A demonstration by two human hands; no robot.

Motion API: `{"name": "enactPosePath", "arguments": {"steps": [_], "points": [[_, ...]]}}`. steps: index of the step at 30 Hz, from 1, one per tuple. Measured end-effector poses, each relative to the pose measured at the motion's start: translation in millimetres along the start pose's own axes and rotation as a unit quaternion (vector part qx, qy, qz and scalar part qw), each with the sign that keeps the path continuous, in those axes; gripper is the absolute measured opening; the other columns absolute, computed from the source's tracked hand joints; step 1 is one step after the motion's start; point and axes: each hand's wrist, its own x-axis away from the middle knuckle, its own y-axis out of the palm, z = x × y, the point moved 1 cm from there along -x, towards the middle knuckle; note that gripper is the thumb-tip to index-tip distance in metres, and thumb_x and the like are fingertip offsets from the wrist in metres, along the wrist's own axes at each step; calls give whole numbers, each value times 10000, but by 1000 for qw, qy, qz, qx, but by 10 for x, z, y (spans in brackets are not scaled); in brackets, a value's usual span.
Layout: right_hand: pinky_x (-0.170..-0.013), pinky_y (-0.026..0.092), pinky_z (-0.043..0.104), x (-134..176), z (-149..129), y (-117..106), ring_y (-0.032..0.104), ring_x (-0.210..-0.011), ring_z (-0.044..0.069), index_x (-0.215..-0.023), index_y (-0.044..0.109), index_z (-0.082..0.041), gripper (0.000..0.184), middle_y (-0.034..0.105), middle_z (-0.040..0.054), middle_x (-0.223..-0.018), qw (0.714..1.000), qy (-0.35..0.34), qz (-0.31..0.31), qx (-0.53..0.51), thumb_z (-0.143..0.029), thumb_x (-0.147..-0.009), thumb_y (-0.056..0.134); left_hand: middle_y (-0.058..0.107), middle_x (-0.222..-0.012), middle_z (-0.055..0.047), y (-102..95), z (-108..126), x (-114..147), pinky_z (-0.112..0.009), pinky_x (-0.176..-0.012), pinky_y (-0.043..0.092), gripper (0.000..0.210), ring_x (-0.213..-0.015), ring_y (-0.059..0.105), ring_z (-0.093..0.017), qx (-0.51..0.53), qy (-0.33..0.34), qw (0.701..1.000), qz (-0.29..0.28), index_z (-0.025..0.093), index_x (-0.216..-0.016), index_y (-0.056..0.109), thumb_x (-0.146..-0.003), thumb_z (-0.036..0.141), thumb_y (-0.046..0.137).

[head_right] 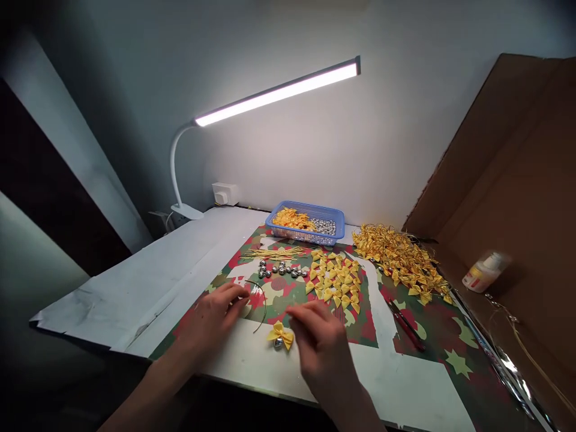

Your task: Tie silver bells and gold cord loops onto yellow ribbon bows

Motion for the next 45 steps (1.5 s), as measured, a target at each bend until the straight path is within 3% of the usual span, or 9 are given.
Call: {"name": "enactPosePath", "arguments": {"steps": [6, 14, 20, 25, 32, 36, 40, 43, 45], "points": [[-498, 351, 268, -189, -145, 491, 577, -563, 156, -661, 650, -184, 293, 671, 18, -683, 966, -139, -95, 194, 96, -711, 577, 756, -1018, -50, -86, -107, 49, -430, -867, 574, 138, -938, 714, -239, 116, -29, 991, 64, 181, -982, 716, -986, 268, 610], [-487, 322, 246, -249, -105, 565, 515, -526, 128, -691, 580, -193, 322, 614, 13, -698, 965, -168, -40, 200, 94, -780, 467, 800, -814, -44, -22, -138, 456, -359, -795, 619, 250, -817, 760, -256, 361, -127, 924, 22, 204, -898, 789, -868, 423, 670], [-626, 483, 204, -113, -242, 230, 602, -675, 112, -868, 546, -241, 212, 591, -6, -824, 987, -148, 47, 34, -62, -969, 494, 833, -895, -125, 43, 165, 655, -342, -734, 647, 439, -800, 800, -266, 519, -205, 824, -101, 153, -823, 786, -861, 580, 689], [-711, 514, 265, 146, -309, 177, 595, -733, 140, -842, 520, -259, 197, 603, -10, -804, 988, -98, 79, -89, -222, -1035, 506, 837, -930, -99, 140, 392, 700, -313, -733, 621, 373, -857, 790, -247, 681, -270, 668, -134, 177, -968, 781, -789, 501, 829], [-735, 515, 275, 374, -314, 265, 576, -779, 159, -833, 598, -252, 225, 558, -11, -709, 944, 90, 103, -299, -380, -1016, 581, 735, -736, -5, 296, 447, 682, -334, -926, 542, 351, -825, 690, -199, 677, -183, 709, -79, 219, -1014, 800, -913, 536, 686], [-588, 453, 192, 395, -221, 213, 552, -710, 112, -876, 642, -249, 146, 584, -8, -803, 911, 176, 115, -355, -331, -997, 623, 715, -942, -19, 258, 361, 668, -361, -927, 537, 543, -957, 663, -238, 581, -140, 799, -66, 293, -1234, 716, -886, 693, 599], [-518, 463, 171, 309, -114, 81, 561, -603, 82, -900, 659, -257, 121, 575, -22, -761, 863, 181, 113, -459, -294, -1003, 607, 741, -1013, -58, 81, 188, 640, -318, -772, 561, 556, -992, 656, -279, 475, -158, 866, -3, 278, -1059, 779, -821, 753, 617], [-498, 469, 157, 231, -169, 17, 557, -557, 56, -860, 685, -240, 131, 560, -32, -746, 820, 213, 131, -514, -308, -971, 665, 634, -604, -4, 24, 202, 718, -250, -541, 451, 464, -567, 540, -160, 423, -163, 888, -81, 207, -749, 783, -810, 662, 711], [-490, 457, 142, 196, -253, 12, 531, -530, 36, -812, 682, -226, 165, 544, -45, -723, 786, 260, 158, -538, -335, -927, 728, 637, -572, 8, 71, 286, 800, -226, -494, 398, 400, -494, 484, -118, 475, -209, 839, -166, 187, -871, 819, -792, 578, 786]]}}
